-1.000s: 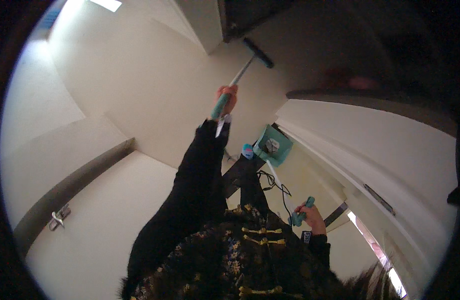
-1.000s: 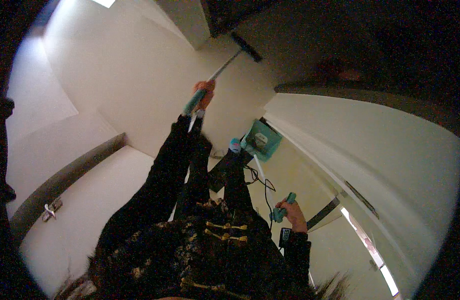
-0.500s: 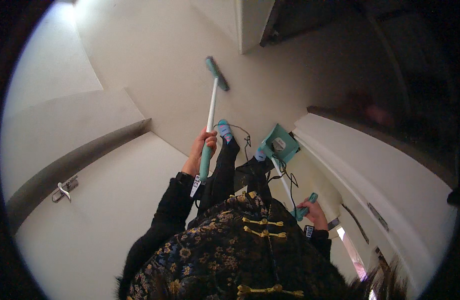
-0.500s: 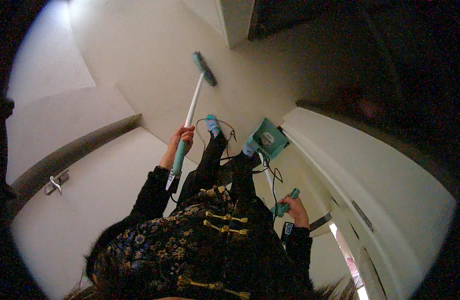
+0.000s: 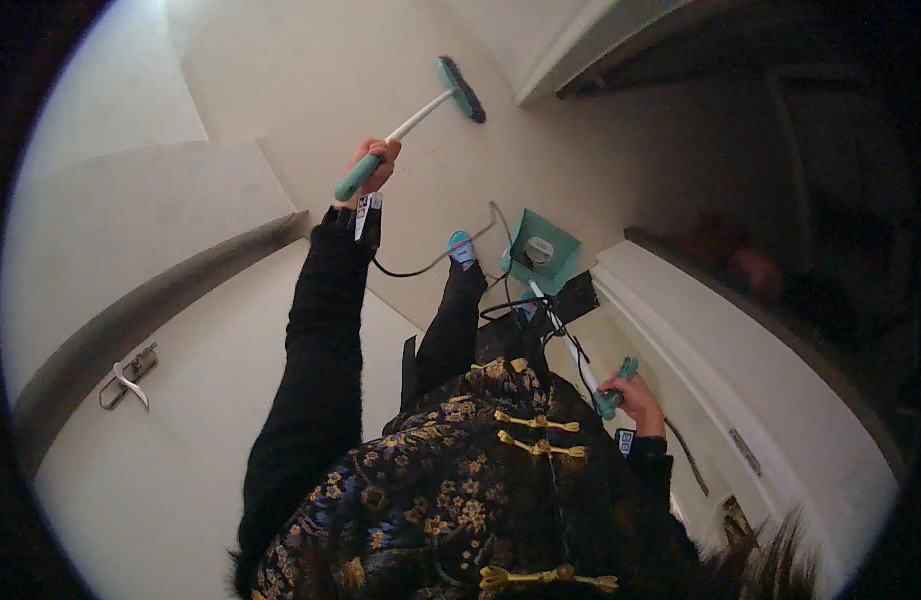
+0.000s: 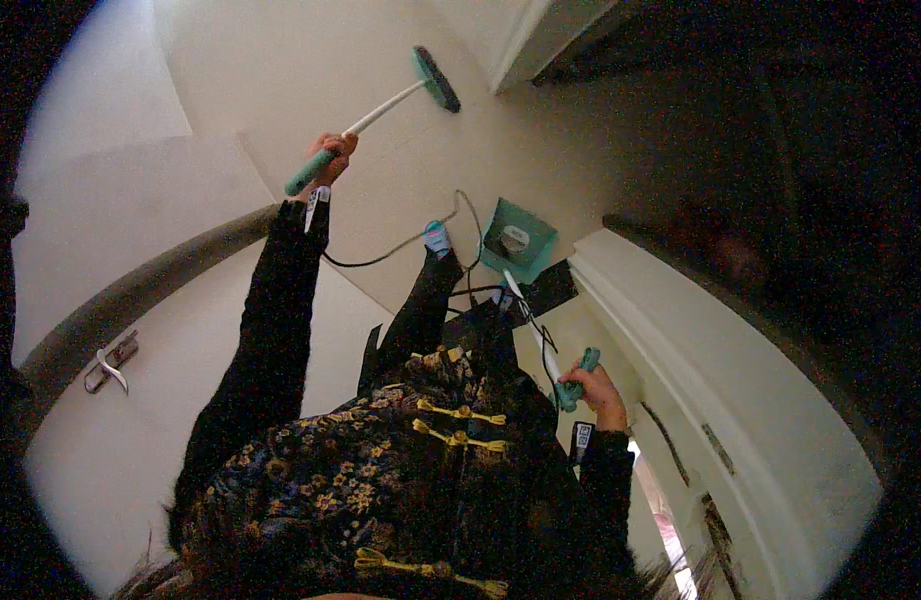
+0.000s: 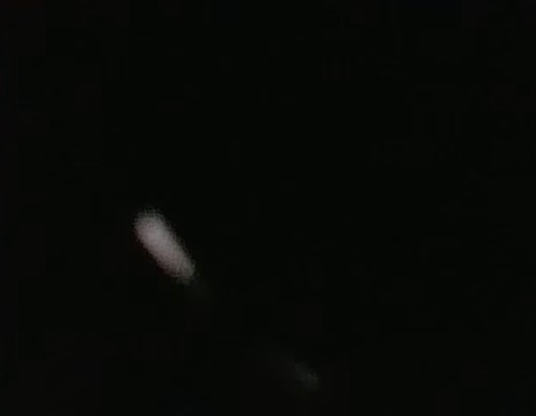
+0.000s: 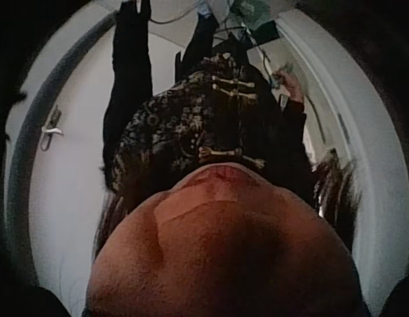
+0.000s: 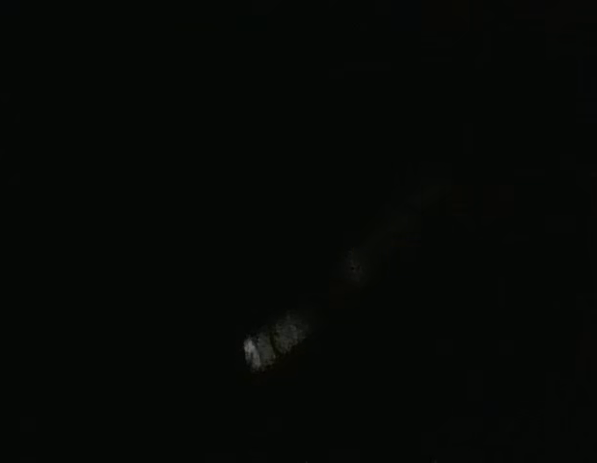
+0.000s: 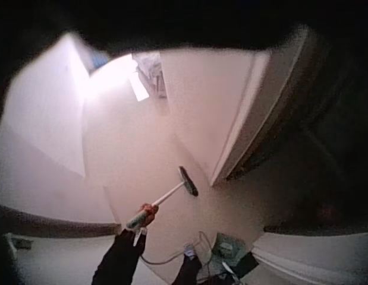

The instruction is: The person sweeps a tiled floor with a broom and dustpan, gathering debris into the dustpan. They move around furniture and a sofa, then sweep a staircase while holding the broom and dustpan.

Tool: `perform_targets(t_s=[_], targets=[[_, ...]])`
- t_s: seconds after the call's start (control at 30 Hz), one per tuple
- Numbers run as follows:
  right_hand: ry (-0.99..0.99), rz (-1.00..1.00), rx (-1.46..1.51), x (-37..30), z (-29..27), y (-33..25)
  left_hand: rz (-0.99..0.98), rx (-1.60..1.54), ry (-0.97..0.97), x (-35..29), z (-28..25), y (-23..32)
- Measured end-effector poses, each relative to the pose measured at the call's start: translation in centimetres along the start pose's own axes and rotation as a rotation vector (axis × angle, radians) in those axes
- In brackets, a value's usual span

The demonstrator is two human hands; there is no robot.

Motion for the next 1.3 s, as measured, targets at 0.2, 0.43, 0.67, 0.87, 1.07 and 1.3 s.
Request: perform_targets(t_s=[0.2,0.43,0.67,0.87,1.07,1.3], targets=[[-0.062,-0.167,-0.354,-0.1,1.5,-9.5,0.240,0.010,-0.032,-8.1,-4.1,-1.1],[-0.159,-0.224,-0.811,-1.2,2.8,-17.0,0.293,-0.027,-0.085,-20.1,-13.1,-13.0],[-0.169,-0.243,-0.995,-1.2,2.5,-22.9,0.551,-0.065,0.064,-28.9,-22.3,-23.4],[-0.337,-0.340,-1.146,0.3,0.9,-24.6,0.829,0.008,0.343,-30.1,-33.7,-35.6],[-0.325,-0.299,-1.149,-0.5,-0.5,-19.8,0.961,0.070,0.386,-33.7,-42.5,-40.2],[-0.383,-0.337,-1.182,-1.1,0.0,-18.1,0.908,-0.595,-0.187,-34.0,-48.9,-33.8]])
Point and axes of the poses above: each hand's wrist, its own x-axis towards the middle knuckle, its own z-axis out of the palm, y = z × x, the point moved 3 cm from there along x, towards the middle knuckle, and after that the axes turned 9 degrees about -x, right-handed, at the moved point
